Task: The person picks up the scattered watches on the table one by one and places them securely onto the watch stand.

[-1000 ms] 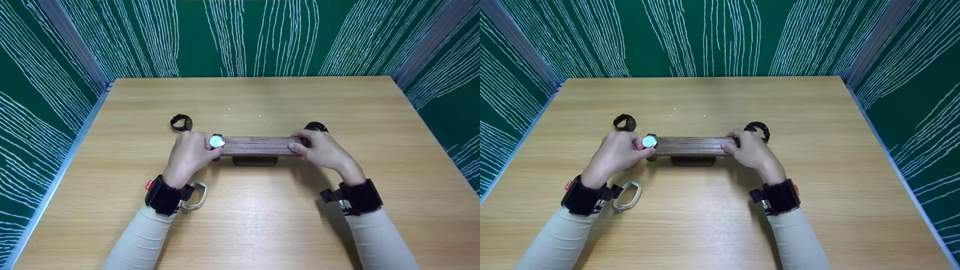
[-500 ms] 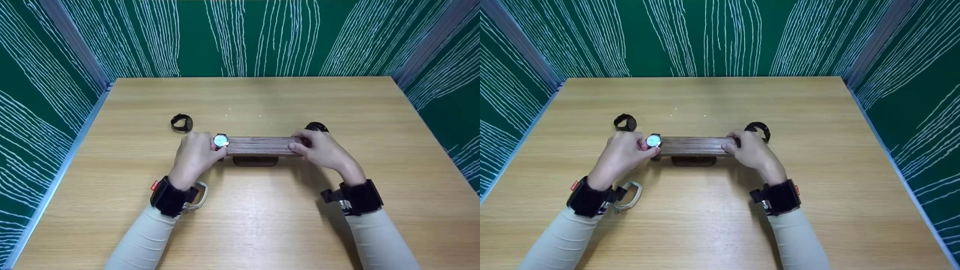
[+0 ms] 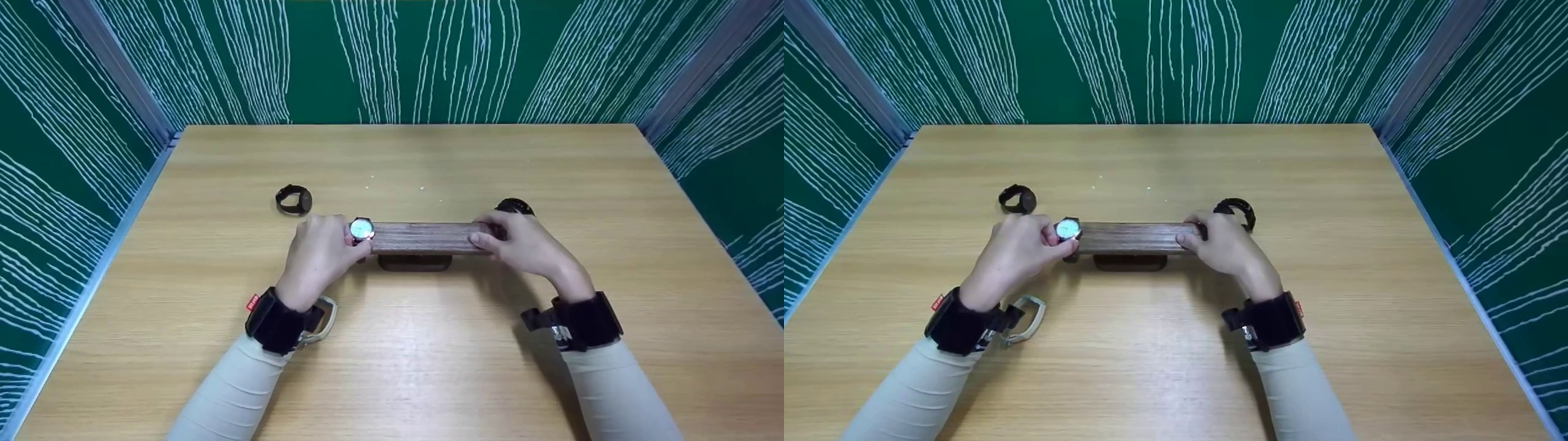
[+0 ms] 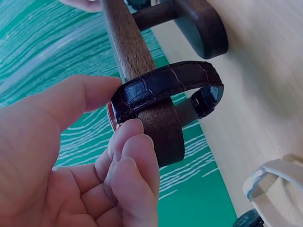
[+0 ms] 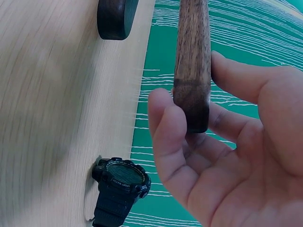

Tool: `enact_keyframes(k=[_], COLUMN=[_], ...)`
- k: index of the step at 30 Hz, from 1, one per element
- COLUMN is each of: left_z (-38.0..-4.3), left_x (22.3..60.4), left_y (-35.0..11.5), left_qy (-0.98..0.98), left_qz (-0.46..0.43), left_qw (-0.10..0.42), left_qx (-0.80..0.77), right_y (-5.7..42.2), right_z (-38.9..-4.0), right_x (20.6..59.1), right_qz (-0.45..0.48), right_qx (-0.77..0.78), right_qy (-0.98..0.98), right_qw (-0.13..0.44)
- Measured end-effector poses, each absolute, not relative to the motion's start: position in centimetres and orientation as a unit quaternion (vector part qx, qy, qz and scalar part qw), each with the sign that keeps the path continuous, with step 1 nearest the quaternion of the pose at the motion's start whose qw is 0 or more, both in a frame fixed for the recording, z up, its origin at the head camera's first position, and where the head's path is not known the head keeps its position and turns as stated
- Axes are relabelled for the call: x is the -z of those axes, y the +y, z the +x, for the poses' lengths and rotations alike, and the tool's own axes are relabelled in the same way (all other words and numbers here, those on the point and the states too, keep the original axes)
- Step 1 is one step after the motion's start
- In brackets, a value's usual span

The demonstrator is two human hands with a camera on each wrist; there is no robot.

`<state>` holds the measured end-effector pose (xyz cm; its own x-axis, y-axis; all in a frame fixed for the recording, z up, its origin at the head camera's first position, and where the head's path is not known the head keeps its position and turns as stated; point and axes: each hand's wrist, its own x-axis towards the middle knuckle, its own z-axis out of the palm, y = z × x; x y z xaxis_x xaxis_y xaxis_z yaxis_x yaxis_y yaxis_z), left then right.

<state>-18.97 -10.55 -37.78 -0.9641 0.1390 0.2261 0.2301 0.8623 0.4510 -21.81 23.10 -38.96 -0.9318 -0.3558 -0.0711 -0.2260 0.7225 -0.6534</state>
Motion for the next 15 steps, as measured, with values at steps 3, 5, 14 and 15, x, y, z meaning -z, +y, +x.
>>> enact_keyframes(k=[3, 5, 14, 15], left_z=[-19.0, -19.0, -19.2, -19.2], left_x=[37.7, 37.7, 37.8, 37.8], left_y=[-10.3, -10.1, -9.5, -9.4], left_qy=[-0.961, -0.96, -0.96, -0.96], left_qz=[-0.098, -0.101, -0.107, -0.108], left_qw=[0.09, 0.092, 0.092, 0.092], left_qx=[0.244, 0.244, 0.241, 0.24], right_y=[23.1, 23.1, 23.1, 23.1], right_z=[-21.7, -21.7, -21.5, -21.5], right_x=[38.9, 38.9, 38.6, 38.6], right_qz=[-0.158, -0.159, -0.154, -0.154], right_qx=[0.34, 0.342, 0.346, 0.346], right_qy=[0.922, 0.922, 0.921, 0.921], right_qw=[0.093, 0.091, 0.096, 0.096])
